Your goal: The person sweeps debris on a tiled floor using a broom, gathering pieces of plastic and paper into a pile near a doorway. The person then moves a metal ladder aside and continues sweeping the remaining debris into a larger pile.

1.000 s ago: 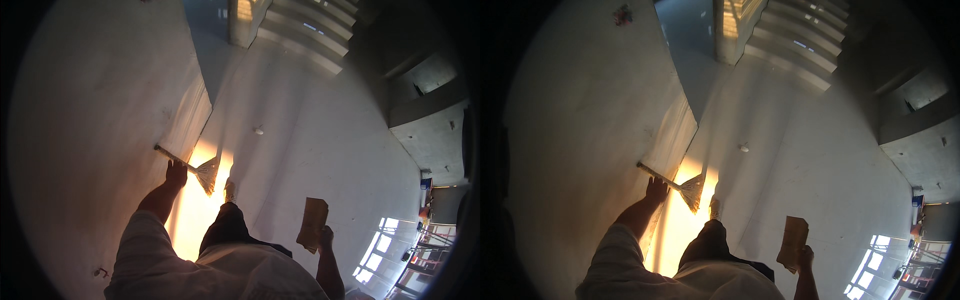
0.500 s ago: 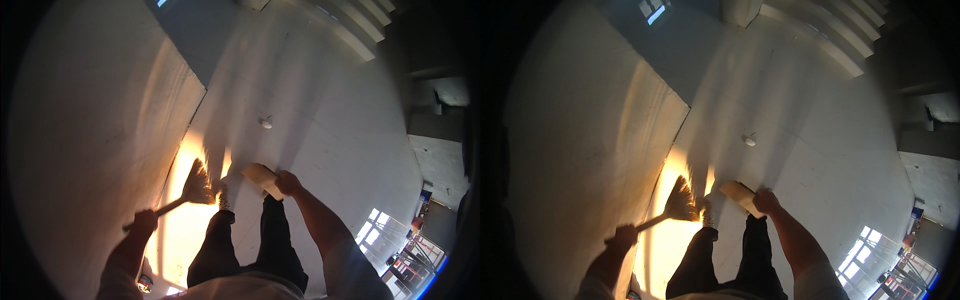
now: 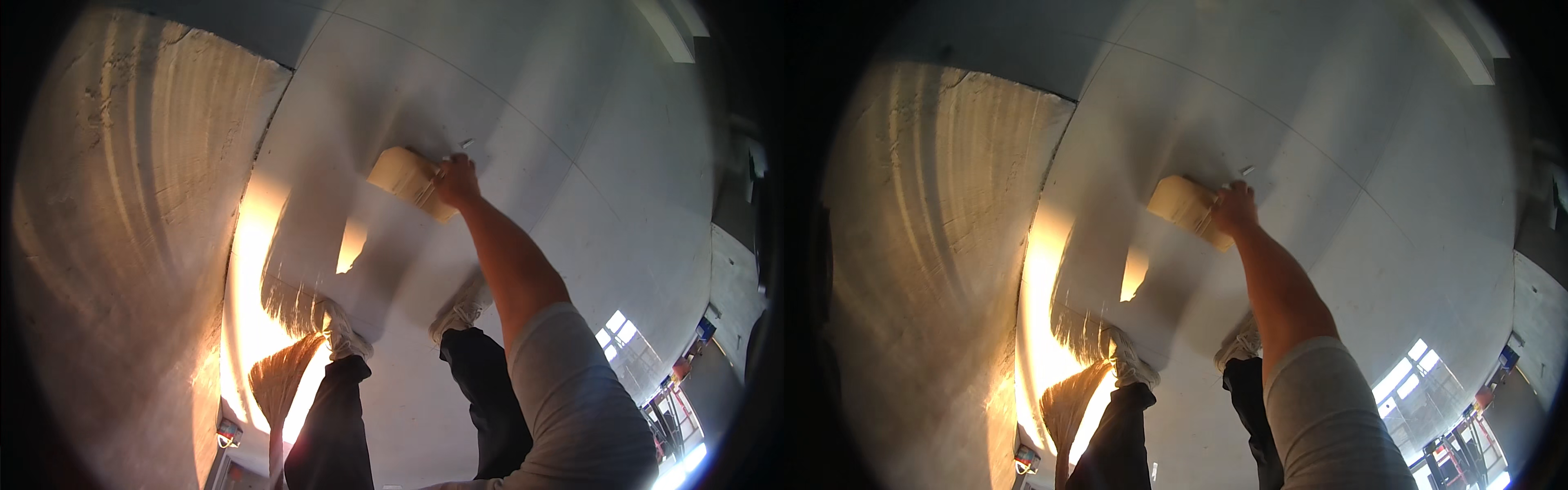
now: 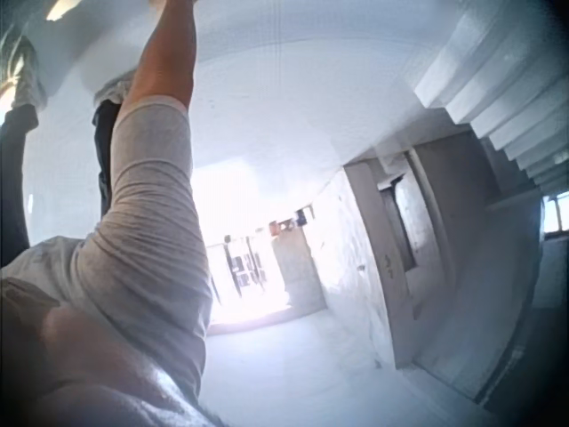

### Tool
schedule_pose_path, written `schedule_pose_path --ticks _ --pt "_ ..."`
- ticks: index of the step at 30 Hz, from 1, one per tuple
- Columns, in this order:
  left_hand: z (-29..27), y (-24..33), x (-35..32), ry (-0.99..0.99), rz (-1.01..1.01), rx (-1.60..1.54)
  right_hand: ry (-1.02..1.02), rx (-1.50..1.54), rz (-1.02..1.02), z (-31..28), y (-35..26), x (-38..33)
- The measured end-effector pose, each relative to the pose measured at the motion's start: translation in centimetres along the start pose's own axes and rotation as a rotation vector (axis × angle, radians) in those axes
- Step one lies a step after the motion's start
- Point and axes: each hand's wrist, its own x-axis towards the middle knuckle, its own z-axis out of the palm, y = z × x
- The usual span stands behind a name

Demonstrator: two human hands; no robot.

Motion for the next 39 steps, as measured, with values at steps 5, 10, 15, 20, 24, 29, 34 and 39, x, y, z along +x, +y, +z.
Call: schedule_pose_path --ticks 5,10,15,20,24,29,34,39 --pt "-2.4 0.3 -1.9 0.166 0.460 0.305 -0.262 0.304 0.323 2.5 2.9 -11.1" --pt "-5.3 5.3 -6.3 0.099 0.308 0.051 -0.323 0.558 0.480 -8.6 1.6 -26.4" --pt "-10.4 10.1 -9.6 0.019 0.164 -0.114 -0.400 0.646 0.337 -13.0 3.4 -36.4" --pt "-13.5 17.5 -11.7 0.035 0.125 -0.185 -0.299 0.397 0.125 -4.5 3.4 -35.6" --pt "-14.1 18.0 -9.2 0.089 0.204 -0.130 -0.249 0.433 0.228 0.0 1.5 -29.8" --pt "-13.5 17.5 -6.4 0.228 0.312 0.013 -0.358 0.212 0.213 8.3 3.8 -22.3" --pt "-10.5 17.8 -7.5 0.316 0.424 0.167 -0.608 -0.016 -0.006 10.5 5.6 -18.5" --pt "-7.2 14.6 -5.4 0.098 0.378 -0.343 -0.482 0.129 0.028 3.9 7.0 -26.0"
